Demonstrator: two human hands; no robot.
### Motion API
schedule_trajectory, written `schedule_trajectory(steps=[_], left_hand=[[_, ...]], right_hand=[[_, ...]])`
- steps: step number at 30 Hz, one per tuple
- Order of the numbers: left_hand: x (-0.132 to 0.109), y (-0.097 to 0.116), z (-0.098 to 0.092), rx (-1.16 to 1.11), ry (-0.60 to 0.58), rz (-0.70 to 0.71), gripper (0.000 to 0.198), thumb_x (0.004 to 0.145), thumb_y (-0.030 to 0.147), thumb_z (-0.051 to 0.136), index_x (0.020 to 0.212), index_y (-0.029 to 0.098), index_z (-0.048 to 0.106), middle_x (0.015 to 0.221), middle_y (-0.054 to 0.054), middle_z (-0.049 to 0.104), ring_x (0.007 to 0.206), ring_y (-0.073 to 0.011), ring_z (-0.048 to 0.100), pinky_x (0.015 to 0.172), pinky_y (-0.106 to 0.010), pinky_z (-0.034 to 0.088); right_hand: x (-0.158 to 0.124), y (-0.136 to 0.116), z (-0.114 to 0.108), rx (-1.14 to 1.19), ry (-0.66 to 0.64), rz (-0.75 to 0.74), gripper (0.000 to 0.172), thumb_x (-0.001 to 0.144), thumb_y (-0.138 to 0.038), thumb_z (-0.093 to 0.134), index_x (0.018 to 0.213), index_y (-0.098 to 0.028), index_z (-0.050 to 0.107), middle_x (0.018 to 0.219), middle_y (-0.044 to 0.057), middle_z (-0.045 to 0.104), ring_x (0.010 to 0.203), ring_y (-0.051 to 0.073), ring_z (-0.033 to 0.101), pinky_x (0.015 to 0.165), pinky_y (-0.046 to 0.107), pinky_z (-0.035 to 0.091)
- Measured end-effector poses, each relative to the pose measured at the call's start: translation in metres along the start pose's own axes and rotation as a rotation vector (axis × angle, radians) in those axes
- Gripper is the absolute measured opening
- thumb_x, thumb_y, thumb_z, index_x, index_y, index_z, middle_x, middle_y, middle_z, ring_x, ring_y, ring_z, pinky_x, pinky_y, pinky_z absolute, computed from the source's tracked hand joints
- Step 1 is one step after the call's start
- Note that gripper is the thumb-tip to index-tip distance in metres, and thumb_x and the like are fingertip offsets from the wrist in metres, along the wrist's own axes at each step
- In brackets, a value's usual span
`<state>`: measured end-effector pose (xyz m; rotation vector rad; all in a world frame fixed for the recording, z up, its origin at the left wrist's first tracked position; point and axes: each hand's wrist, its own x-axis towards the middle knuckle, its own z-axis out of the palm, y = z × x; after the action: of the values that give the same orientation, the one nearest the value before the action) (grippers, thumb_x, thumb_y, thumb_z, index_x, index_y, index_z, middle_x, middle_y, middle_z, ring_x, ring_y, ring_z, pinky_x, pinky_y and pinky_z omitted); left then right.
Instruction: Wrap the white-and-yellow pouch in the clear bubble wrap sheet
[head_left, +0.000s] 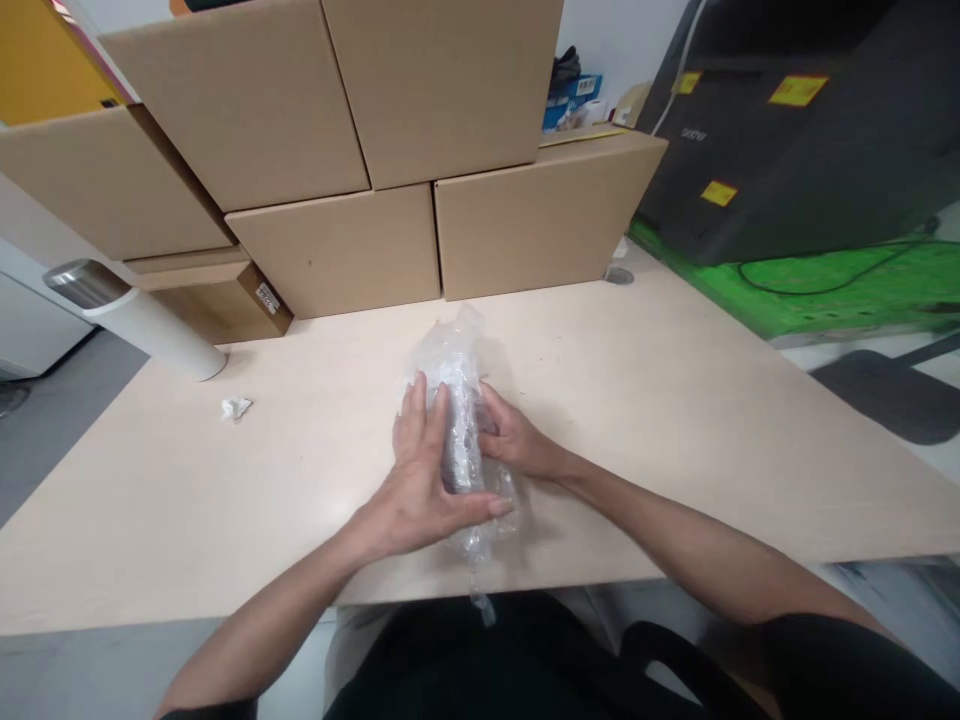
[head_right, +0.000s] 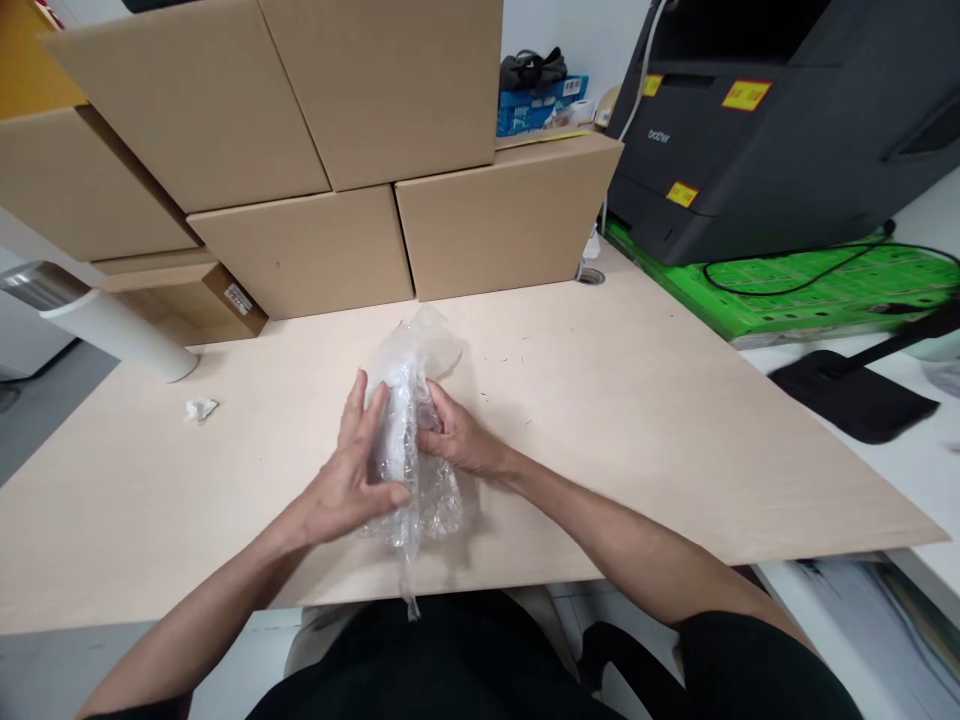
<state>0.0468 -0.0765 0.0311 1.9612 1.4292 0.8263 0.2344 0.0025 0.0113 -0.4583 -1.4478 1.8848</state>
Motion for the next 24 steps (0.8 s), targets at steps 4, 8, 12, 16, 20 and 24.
schedule_trajectory(steps=[4,8,12,16,20,24], left_hand=[[-0.009,0.031,0.013,0.041,0.057,0.034,0.112,0.081,0.036,0.075,0.158,0.045,-0.006,0.165,0.003,-0.027,0.151,-0.0411,-0.02,0.118,-0.071,0.004],[-0.015,0.028,-0.018,-0.257,0.166,-0.013,0.091,0.086,0.023,0.066,0.159,0.043,0.015,0.17,0.002,0.0,0.154,-0.035,0.014,0.122,-0.056,0.025],[-0.022,-0.012,-0.055,-0.561,0.383,-0.257,0.075,0.078,0.026,0.074,0.147,0.033,0.048,0.159,-0.006,0.041,0.13,-0.0341,0.056,0.096,-0.041,0.057],[-0.037,-0.052,-0.054,-0.396,0.455,-0.449,0.069,0.076,0.036,0.074,0.141,0.021,0.056,0.153,-0.017,0.047,0.133,-0.0398,0.052,0.104,-0.053,0.049],[-0.051,-0.051,-0.031,0.202,0.252,-0.218,0.08,0.078,0.049,0.076,0.149,0.027,0.046,0.168,-0.012,0.014,0.154,-0.0399,0.008,0.12,-0.063,0.014],[-0.052,-0.039,-0.018,0.476,0.047,-0.014,0.066,0.083,0.045,0.074,0.144,0.033,0.051,0.161,-0.01,0.036,0.149,-0.0387,0.028,0.118,-0.066,0.019]], right_hand=[[-0.004,0.001,0.004,-0.057,-0.021,-0.085,0.072,0.081,-0.045,0.077,0.142,-0.028,0.044,0.136,0.008,0.061,0.124,0.024,0.059,0.102,0.039,0.05],[-0.004,-0.012,-0.003,-0.074,0.052,-0.029,0.062,0.083,-0.036,0.075,0.137,-0.028,0.048,0.126,0.005,0.067,0.104,0.02,0.067,0.089,0.035,0.056],[-0.001,-0.025,-0.015,-0.024,0.223,0.058,0.054,0.075,-0.026,0.077,0.126,-0.026,0.058,0.115,0.003,0.071,0.083,0.015,0.067,0.075,0.028,0.055],[0.006,-0.029,-0.03,-0.007,0.333,0.115,0.048,0.069,-0.019,0.076,0.115,-0.022,0.064,0.107,0.003,0.073,0.072,0.013,0.064,0.065,0.025,0.051],[0.011,-0.026,-0.042,-0.026,0.4,0.158,0.045,0.065,-0.018,0.075,0.109,-0.02,0.067,0.102,0.004,0.074,0.066,0.013,0.063,0.06,0.026,0.049],[0.012,-0.025,-0.048,-0.043,0.43,0.146,0.046,0.062,-0.018,0.076,0.107,-0.02,0.067,0.105,0.004,0.075,0.063,0.013,0.063,0.059,0.027,0.05]])
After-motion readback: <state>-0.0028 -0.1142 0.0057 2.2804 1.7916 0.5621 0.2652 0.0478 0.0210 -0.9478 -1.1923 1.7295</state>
